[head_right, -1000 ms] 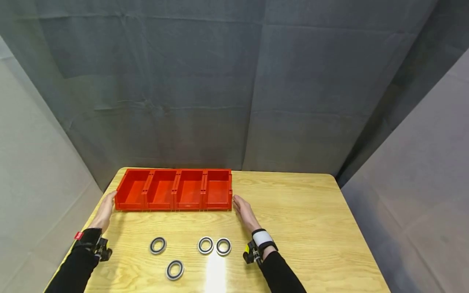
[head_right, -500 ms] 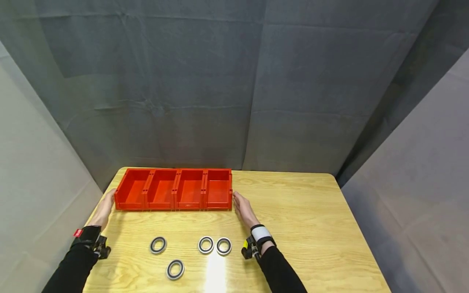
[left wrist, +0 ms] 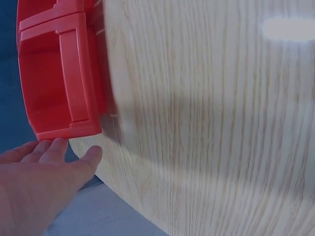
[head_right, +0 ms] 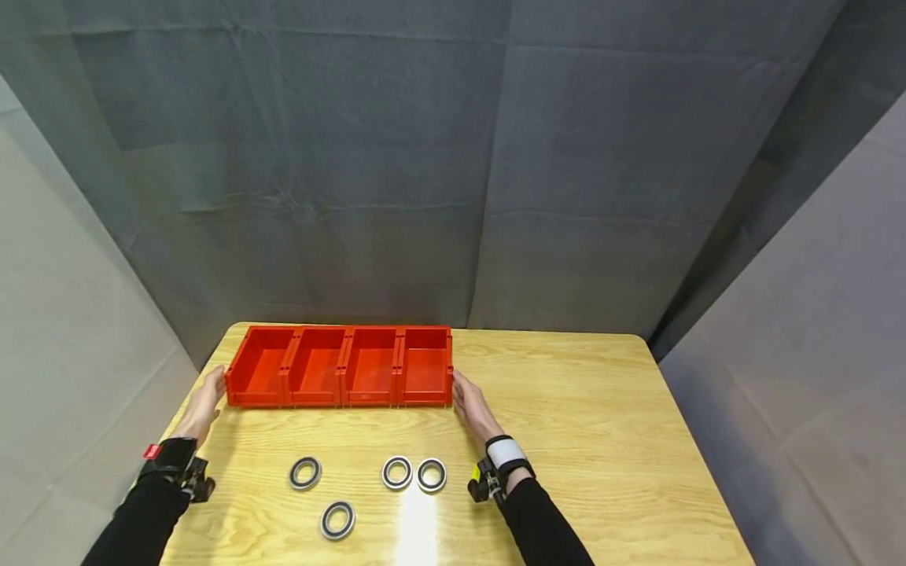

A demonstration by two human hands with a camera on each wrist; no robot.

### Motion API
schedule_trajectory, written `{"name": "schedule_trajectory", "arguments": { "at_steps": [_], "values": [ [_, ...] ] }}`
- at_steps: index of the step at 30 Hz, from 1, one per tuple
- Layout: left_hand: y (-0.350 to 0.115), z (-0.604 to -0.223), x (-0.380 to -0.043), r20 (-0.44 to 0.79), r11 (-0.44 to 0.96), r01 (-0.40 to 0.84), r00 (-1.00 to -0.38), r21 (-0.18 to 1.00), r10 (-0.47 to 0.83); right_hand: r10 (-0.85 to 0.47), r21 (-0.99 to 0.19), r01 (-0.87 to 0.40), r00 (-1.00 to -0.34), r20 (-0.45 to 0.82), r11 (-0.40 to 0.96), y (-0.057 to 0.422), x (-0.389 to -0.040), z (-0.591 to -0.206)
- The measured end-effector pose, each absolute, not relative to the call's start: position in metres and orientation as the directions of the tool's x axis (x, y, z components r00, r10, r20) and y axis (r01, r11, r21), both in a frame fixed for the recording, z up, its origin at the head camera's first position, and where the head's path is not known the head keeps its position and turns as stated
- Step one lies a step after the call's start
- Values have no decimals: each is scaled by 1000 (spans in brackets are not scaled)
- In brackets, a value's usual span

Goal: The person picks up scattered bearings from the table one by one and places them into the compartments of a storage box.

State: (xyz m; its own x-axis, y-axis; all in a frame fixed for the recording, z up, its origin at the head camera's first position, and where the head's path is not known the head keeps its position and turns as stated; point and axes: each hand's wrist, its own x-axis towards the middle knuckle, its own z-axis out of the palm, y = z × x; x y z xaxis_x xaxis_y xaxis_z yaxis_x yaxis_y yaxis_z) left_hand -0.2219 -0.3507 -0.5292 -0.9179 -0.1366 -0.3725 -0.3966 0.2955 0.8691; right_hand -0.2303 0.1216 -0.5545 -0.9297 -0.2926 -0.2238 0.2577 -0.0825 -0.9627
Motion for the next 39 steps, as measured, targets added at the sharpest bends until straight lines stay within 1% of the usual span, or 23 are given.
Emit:
{"name": "schedule_trajectory", "arguments": {
  "at_steps": [3,11,19,25,39],
  "values": [
    [-353,-529,-222,-367,284,-393,-919,875,-142,-297,-964,255,-928,-225,-69,120,-229,-552],
    [-355,-529,-223,-391,251,-404,-915,880,-103,-279,-968,248,-933,-229,-37,123,-227,-551],
    [-344,-529,-220,-369,292,-375,-926,880,-75,-242,-965,260,-939,-245,-34,139,-227,-550],
    [-339,-531,-220,-353,292,-352,-934,889,-53,-219,-960,279,-938,-267,-25,148,-224,-546],
    [-346,-531,-216,-324,342,-318,-945,884,-41,-251,-963,268,-934,-253,-29,150,-226,-554]
  ]
}}
